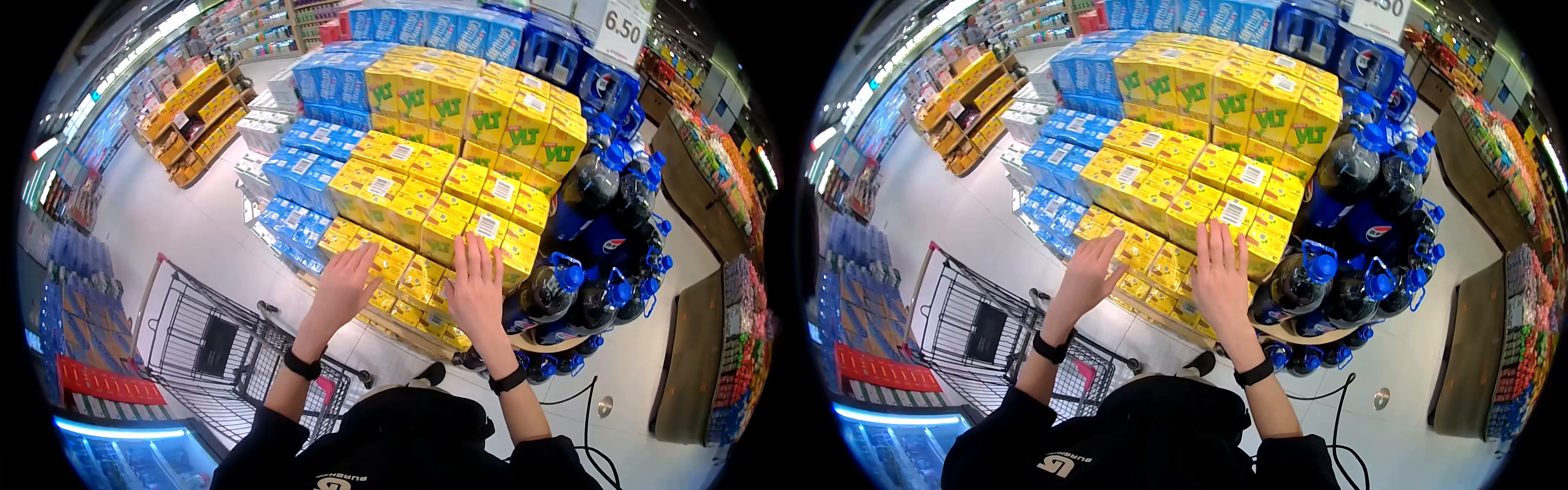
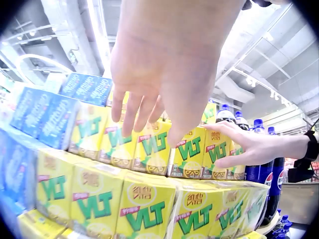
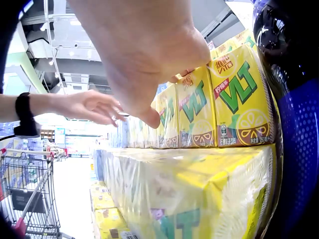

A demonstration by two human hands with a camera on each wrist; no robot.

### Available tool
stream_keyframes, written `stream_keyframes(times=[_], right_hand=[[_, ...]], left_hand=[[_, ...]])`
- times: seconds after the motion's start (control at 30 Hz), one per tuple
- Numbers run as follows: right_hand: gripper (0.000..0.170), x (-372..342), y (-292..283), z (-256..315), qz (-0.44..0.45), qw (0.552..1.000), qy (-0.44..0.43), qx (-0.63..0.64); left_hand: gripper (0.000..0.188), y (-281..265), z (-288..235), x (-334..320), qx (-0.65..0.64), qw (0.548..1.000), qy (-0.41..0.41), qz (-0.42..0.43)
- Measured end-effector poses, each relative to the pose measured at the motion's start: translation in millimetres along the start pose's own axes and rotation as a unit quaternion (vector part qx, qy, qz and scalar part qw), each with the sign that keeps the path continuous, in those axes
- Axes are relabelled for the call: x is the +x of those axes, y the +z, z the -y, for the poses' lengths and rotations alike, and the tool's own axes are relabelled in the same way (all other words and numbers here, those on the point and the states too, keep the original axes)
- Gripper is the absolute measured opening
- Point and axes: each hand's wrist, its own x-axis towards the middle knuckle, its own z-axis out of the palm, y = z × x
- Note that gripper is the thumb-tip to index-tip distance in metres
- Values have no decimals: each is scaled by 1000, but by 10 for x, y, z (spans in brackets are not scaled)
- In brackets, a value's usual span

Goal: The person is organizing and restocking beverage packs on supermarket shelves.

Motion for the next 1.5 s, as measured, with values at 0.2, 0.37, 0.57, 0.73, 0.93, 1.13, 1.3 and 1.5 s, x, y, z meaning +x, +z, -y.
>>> stream_keyframes(times=[0.2, 0.37, 0.57, 0.73, 0.93, 1.13, 1.3, 1.5], right_hand=[[82, -2, 64, 159, -41, 998, 21, 32], [75, -178, 17, 555, -63, 976, 31, 208], [62, -980, 612, 1688, 114, 898, -119, 409], [75, -1839, 1139, 2462, 312, 810, -367, 334], [74, -2269, 1483, 2439, 427, 783, -410, 193], [76, -2140, 1637, 2375, 423, 775, -408, 230], [62, -1976, 1717, 2407, 470, 749, -372, 283], [55, -1945, 1812, 2347, 475, 736, -391, 283]], left_hand=[[58, -82, 264, -1785, 57, 968, -213, 116], [78, -34, -24, -3253, 51, 923, -360, 129], [94, 519, -425, -4510, -58, 824, -498, 263], [67, 1159, -511, -5143, -74, 832, -502, 225], [48, 1465, -193, -5206, -36, 833, -518, 190], [45, 1577, -68, -5047, -124, 791, -551, 235], [36, 1537, -65, -4961, -129, 800, -545, 216], [38, 1611, -170, -4948, -96, 805, -550, 201]])
